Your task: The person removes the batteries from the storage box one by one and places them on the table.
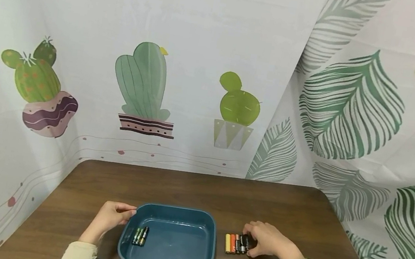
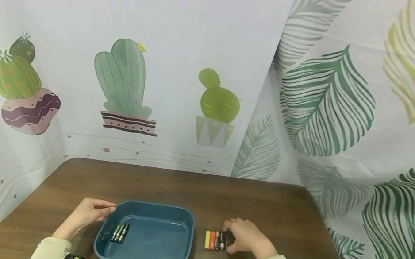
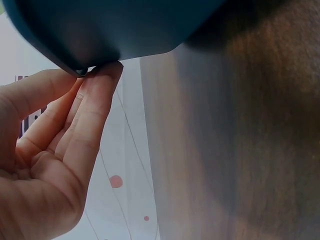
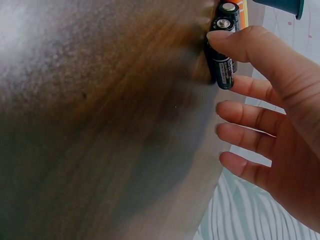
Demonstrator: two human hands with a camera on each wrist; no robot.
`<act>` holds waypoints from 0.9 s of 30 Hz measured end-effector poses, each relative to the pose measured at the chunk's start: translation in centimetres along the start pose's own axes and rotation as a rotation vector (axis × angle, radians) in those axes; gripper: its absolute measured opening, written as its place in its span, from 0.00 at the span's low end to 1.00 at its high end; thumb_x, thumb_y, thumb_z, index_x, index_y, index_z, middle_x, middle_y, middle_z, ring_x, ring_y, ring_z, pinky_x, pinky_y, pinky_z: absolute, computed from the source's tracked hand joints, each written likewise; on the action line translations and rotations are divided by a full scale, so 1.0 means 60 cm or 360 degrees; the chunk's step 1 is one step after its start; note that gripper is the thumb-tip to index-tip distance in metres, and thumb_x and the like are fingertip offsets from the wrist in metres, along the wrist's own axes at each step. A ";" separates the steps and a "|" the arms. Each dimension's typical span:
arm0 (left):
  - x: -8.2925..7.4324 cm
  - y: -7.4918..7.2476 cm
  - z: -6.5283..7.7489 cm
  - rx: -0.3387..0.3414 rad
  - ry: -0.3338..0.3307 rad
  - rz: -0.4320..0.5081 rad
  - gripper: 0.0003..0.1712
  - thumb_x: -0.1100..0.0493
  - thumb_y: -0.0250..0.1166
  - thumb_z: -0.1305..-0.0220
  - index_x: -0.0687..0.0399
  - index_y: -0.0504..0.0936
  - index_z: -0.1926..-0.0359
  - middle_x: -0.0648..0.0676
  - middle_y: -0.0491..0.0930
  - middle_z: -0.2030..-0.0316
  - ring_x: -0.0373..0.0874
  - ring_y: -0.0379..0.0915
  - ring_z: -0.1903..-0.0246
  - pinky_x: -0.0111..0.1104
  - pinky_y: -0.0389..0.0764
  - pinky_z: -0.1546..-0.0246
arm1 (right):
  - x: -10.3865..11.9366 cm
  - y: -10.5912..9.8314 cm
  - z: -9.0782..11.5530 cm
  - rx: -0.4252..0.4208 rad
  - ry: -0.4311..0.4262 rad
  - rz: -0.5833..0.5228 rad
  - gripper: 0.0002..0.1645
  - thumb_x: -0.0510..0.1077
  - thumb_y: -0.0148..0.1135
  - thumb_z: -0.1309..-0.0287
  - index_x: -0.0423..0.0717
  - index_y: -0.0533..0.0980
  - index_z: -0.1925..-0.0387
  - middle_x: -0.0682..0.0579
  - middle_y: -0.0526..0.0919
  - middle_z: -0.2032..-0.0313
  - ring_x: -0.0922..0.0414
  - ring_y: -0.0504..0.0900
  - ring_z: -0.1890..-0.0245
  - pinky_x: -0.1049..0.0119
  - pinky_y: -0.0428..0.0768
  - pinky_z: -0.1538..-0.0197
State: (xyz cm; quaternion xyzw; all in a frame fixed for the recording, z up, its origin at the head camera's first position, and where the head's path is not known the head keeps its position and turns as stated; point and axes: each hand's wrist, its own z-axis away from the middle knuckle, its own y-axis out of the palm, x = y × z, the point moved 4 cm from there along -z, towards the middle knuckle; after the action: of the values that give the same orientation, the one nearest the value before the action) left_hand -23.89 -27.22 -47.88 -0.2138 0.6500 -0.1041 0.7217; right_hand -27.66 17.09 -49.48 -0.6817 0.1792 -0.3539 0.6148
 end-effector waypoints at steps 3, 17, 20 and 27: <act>0.001 0.000 0.000 -0.0011 -0.0007 0.0004 0.09 0.68 0.68 0.43 0.70 0.86 0.62 0.62 0.84 0.65 0.47 0.82 0.69 0.37 0.84 0.68 | 0.001 -0.001 0.001 0.0012 0.0006 -0.0028 0.26 0.50 0.78 0.63 0.50 0.76 0.61 0.62 0.71 0.71 0.66 0.66 0.72 0.68 0.68 0.70; 0.005 0.001 0.000 -0.0029 -0.0012 0.0014 0.08 0.69 0.67 0.43 0.70 0.86 0.62 0.61 0.84 0.66 0.47 0.81 0.70 0.36 0.84 0.69 | 0.002 -0.003 0.006 0.0050 0.0039 -0.0073 0.27 0.51 0.78 0.61 0.51 0.76 0.59 0.61 0.71 0.70 0.65 0.67 0.71 0.67 0.68 0.69; 0.006 0.001 -0.001 -0.0023 -0.0009 0.0022 0.08 0.69 0.67 0.43 0.70 0.86 0.62 0.62 0.84 0.65 0.47 0.81 0.70 0.36 0.84 0.69 | 0.002 -0.004 0.006 0.0048 0.0037 -0.0072 0.27 0.51 0.78 0.61 0.50 0.76 0.58 0.61 0.72 0.70 0.65 0.67 0.71 0.66 0.68 0.69; 0.005 0.000 -0.002 -0.0017 0.0009 -0.0005 0.08 0.69 0.67 0.42 0.69 0.86 0.62 0.61 0.84 0.65 0.47 0.81 0.69 0.36 0.84 0.69 | 0.002 -0.008 0.005 0.0062 0.0028 -0.0086 0.27 0.50 0.78 0.61 0.50 0.76 0.58 0.60 0.73 0.69 0.66 0.68 0.71 0.66 0.70 0.69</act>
State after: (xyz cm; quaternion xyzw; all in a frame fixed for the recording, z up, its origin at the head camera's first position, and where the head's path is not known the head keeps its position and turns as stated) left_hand -23.99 -27.35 -48.14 -0.2183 0.6524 -0.1025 0.7185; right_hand -27.46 17.30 -49.00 -0.6710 0.1593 -0.3799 0.6165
